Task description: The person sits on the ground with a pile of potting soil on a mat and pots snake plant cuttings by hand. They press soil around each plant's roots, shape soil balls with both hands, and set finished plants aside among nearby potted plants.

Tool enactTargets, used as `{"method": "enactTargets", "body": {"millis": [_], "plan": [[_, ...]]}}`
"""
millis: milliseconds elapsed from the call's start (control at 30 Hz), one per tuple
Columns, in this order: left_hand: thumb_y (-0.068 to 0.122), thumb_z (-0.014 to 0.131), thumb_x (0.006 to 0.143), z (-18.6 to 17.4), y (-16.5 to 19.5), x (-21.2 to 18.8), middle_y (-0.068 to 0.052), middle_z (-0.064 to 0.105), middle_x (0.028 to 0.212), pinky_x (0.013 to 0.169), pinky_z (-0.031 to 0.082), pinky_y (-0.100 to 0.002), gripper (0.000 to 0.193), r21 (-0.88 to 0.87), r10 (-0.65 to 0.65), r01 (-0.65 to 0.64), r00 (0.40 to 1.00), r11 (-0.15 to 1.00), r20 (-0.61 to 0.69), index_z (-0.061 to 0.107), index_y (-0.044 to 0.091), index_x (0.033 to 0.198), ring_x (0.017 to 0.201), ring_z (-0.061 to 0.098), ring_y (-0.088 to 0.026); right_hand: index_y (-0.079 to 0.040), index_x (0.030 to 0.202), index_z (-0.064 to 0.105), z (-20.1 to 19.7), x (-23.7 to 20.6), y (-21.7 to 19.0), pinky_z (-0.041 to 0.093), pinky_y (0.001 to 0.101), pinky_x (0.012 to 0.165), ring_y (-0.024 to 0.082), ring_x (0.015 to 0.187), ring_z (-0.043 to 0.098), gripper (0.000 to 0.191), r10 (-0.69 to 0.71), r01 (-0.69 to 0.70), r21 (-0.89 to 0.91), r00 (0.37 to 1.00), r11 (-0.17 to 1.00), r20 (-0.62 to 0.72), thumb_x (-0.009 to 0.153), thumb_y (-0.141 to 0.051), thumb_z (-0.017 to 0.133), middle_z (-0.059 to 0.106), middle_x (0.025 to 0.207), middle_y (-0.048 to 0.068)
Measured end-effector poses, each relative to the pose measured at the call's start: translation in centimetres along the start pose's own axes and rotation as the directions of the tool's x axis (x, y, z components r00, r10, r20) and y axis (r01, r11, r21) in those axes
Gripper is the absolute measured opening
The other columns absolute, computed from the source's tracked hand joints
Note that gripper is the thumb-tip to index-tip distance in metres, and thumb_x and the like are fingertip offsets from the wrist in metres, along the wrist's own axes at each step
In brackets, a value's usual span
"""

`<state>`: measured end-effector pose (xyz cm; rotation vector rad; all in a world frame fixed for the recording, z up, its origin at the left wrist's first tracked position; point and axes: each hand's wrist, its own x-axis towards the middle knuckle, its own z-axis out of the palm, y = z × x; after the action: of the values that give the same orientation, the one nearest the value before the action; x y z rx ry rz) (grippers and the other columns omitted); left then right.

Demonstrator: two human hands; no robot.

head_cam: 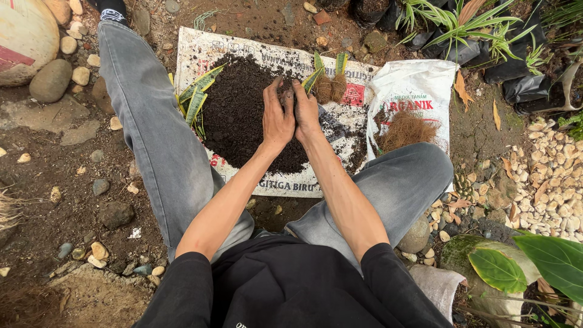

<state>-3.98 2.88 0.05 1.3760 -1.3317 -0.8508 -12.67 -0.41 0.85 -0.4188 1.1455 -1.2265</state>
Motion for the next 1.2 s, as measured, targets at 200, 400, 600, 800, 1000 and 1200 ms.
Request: {"method": "enactTargets", "body": {"millis": [200, 400, 600, 800, 1000, 1200], "plan": [[0.052, 0.035, 0.111, -0.1, 0.31, 0.03, -0.022, 0.045, 0.141, 0.097, 0.058, -0.044, 0.066, -0.018, 0.001, -0.001, 1.0, 1.0, 0.01, 0.036, 0.001, 0.152, 0.13, 0.056, -0.037, -0.002, 0.097, 0.066, 0.09, -0.41, -0.12, 0.057, 0.0289, 0.067, 0.014, 0.075, 0.064, 0.029, 0.003, -0.004, 0.039, 0.999, 0.999, 0.043, 0.099, -0.03, 0.068, 0.068, 0.087, 0.007], [0.054, 0.032, 0.11, -0.28, 0.43, 0.05, -0.021, 0.044, 0.142, 0.096, 0.056, -0.046, 0.067, -0.007, -0.031, 0.032, 0.999, 0.999, 0.026, 0.037, 0.002, 0.153, 0.127, 0.059, -0.037, -0.001, 0.114, 0.07, 0.5, -0.88, -0.45, 0.057, 0.0262, 0.072, 0.009, 0.082, 0.064, 0.028, -0.013, 0.013, 0.01, 0.999, 1.0, 0.032, 0.1, -0.025, 0.067, 0.071, 0.097, 0.001], [0.052, 0.034, 0.113, -0.11, 0.22, -0.13, -0.022, 0.046, 0.142, 0.102, 0.052, -0.048, 0.065, 0.006, 0.017, -0.017, 1.0, 1.0, 0.014, 0.038, 0.001, 0.153, 0.129, 0.056, -0.038, -0.005, 0.119, 0.071, 0.17, -0.19, 0.12, 0.054, 0.0279, 0.069, 0.012, 0.079, 0.061, 0.028, -0.03, 0.031, -0.017, 0.999, 0.999, 0.03, 0.097, -0.022, 0.07, 0.065, 0.092, 0.004], [0.05, 0.035, 0.108, -0.16, 0.26, 0.17, -0.021, 0.049, 0.137, 0.097, 0.055, -0.045, 0.063, -0.024, -0.1, 0.101, 0.994, 0.995, 0.042, 0.04, 0.003, 0.15, 0.123, 0.061, -0.035, 0.0, 0.115, 0.07, 0.04, -0.29, 0.17, 0.059, 0.0299, 0.083, 0.014, 0.096, 0.067, 0.035, -0.01, 0.006, 0.079, 0.999, 0.997, 0.048, 0.095, -0.027, 0.075, 0.072, 0.109, 0.008], [0.046, 0.034, 0.113, -0.18, -0.27, 0.38, -0.021, 0.048, 0.141, 0.102, 0.053, -0.046, 0.058, -0.01, -0.031, 0.031, 0.999, 0.999, -0.007, 0.04, 0.002, 0.151, 0.13, 0.058, -0.037, 0.0, 0.121, 0.069, 0.6, -0.59, -0.08, 0.06, 0.0306, 0.089, 0.015, 0.103, 0.068, 0.041, -0.015, 0.012, 0.055, 0.998, 0.998, 0.063, 0.092, -0.029, 0.077, 0.071, 0.116, 0.007], [0.05, 0.032, 0.111, -0.11, -0.36, 0.28, -0.02, 0.048, 0.139, 0.1, 0.053, -0.045, 0.063, -0.005, -0.057, 0.058, 0.998, 0.998, 0.036, 0.038, 0.002, 0.152, 0.126, 0.058, -0.036, -0.001, 0.126, 0.066, 0.4, -0.32, 0.23, 0.058, 0.0302, 0.088, 0.016, 0.102, 0.066, 0.04, -0.069, 0.069, -0.002, 0.996, 0.998, 0.047, 0.094, -0.024, 0.075, 0.07, 0.114, 0.009]]}}
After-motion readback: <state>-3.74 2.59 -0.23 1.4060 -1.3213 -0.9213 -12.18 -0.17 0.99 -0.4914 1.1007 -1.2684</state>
